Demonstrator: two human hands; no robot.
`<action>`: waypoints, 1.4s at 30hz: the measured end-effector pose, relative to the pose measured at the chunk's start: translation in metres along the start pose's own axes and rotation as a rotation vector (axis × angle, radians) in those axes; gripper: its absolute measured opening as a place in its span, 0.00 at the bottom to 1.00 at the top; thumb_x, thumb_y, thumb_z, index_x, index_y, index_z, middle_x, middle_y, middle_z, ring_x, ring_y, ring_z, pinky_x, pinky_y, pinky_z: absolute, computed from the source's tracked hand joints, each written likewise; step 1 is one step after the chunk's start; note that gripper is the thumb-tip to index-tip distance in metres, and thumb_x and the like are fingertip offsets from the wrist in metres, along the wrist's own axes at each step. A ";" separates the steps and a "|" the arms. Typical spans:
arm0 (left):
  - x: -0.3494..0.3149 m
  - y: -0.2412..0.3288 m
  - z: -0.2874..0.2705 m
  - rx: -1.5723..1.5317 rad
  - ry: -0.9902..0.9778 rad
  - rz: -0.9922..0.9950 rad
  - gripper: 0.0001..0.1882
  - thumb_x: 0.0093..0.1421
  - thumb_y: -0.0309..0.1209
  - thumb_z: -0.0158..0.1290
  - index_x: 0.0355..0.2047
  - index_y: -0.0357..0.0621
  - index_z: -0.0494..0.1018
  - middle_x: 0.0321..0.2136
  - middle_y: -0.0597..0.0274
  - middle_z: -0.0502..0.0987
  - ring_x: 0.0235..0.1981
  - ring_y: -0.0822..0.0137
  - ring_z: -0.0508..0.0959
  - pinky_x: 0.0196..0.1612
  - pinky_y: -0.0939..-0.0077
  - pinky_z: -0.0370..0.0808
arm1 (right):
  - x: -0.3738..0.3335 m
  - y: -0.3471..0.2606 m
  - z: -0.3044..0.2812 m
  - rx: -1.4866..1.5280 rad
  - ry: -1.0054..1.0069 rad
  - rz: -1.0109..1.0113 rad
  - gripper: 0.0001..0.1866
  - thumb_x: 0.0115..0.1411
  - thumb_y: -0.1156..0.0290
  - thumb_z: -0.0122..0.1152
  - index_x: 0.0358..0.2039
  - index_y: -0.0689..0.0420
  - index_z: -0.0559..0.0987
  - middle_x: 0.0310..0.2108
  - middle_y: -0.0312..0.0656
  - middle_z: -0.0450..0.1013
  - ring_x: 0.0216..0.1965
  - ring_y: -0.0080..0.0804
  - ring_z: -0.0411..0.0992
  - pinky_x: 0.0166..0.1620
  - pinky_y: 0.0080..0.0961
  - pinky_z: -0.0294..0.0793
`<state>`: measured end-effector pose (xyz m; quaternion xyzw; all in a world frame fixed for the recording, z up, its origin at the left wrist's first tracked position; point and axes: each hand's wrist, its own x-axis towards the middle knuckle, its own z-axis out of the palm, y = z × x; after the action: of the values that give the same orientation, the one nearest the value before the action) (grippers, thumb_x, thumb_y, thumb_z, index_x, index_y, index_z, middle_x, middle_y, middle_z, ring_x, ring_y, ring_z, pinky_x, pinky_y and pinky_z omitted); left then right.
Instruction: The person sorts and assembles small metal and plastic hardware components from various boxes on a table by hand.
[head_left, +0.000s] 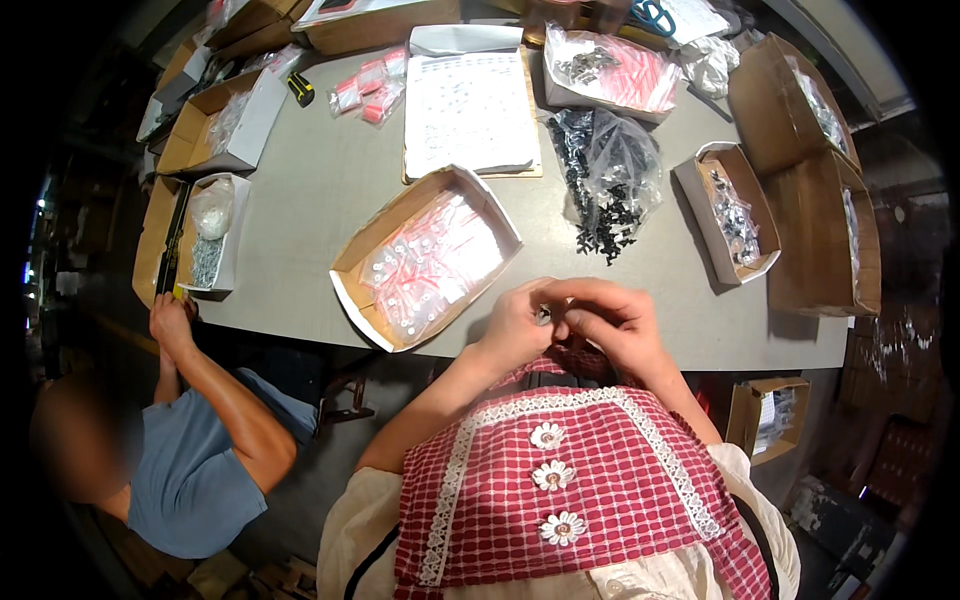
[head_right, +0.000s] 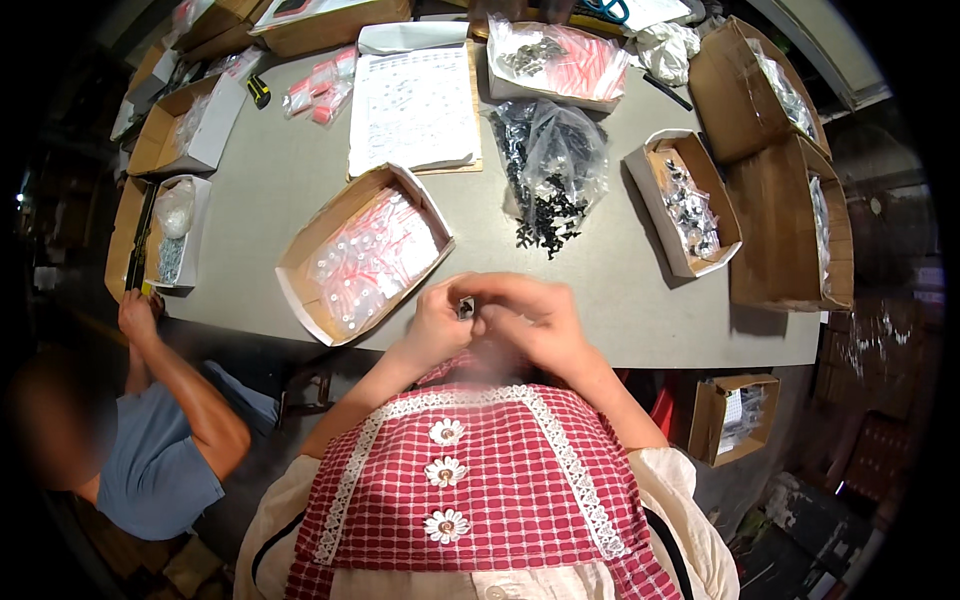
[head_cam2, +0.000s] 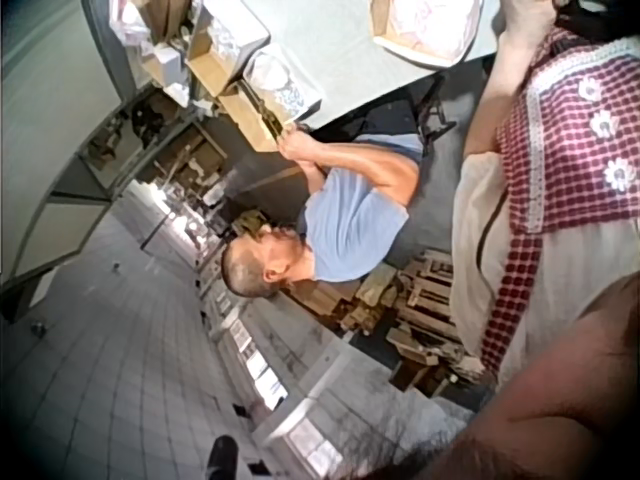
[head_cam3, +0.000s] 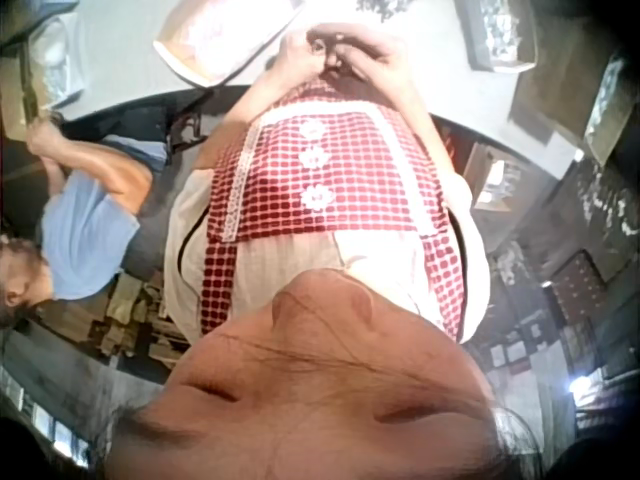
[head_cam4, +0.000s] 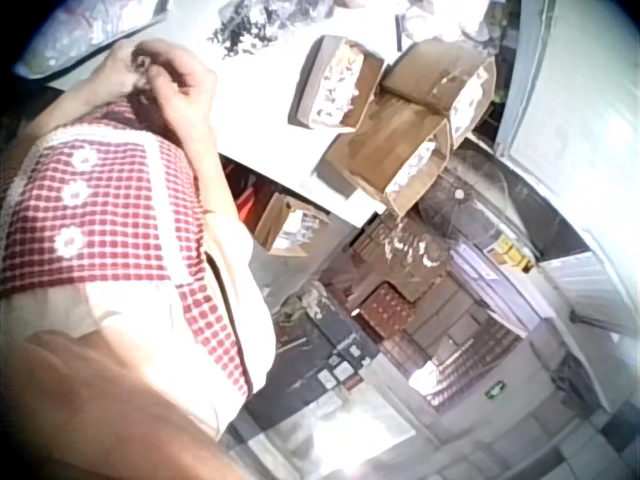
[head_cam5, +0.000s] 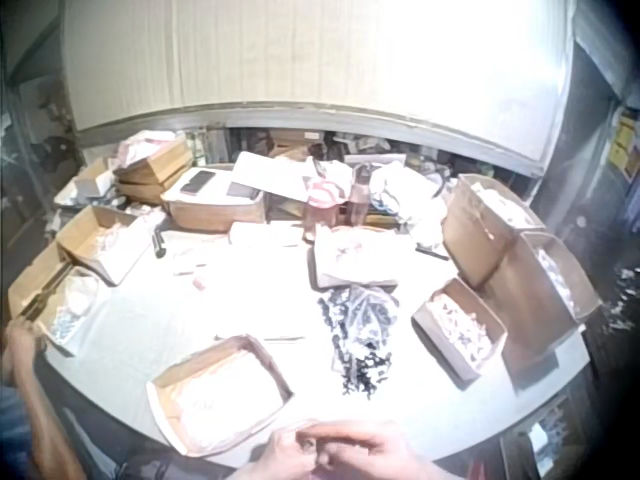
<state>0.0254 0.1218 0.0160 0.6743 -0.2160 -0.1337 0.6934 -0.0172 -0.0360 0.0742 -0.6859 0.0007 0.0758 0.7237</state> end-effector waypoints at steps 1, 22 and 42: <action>-0.001 -0.003 -0.001 0.082 0.015 0.007 0.07 0.54 0.24 0.61 0.26 0.37 0.72 0.21 0.56 0.73 0.21 0.66 0.74 0.27 0.71 0.70 | 0.000 0.002 -0.007 0.032 0.045 0.048 0.17 0.58 0.85 0.52 0.46 0.64 0.80 0.40 0.42 0.79 0.35 0.23 0.77 0.39 0.20 0.76; 0.002 -0.010 -0.005 0.295 0.027 -0.036 0.16 0.56 0.32 0.65 0.22 0.39 0.69 0.19 0.60 0.72 0.20 0.66 0.72 0.25 0.72 0.67 | 0.024 0.093 -0.083 -0.734 0.551 0.045 0.06 0.57 0.72 0.60 0.33 0.60 0.79 0.32 0.45 0.76 0.33 0.43 0.76 0.38 0.34 0.74; -0.008 -0.024 -0.007 0.048 -0.112 0.049 0.19 0.58 0.44 0.63 0.35 0.38 0.77 0.28 0.60 0.78 0.31 0.70 0.78 0.36 0.71 0.74 | 0.024 0.002 -0.013 -0.691 -0.268 -0.553 0.12 0.51 0.72 0.61 0.36 0.63 0.79 0.52 0.49 0.71 0.55 0.52 0.67 0.60 0.48 0.63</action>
<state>0.0247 0.1303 -0.0083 0.6768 -0.2738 -0.1490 0.6669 0.0073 -0.0463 0.0687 -0.8456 -0.3011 -0.0362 0.4393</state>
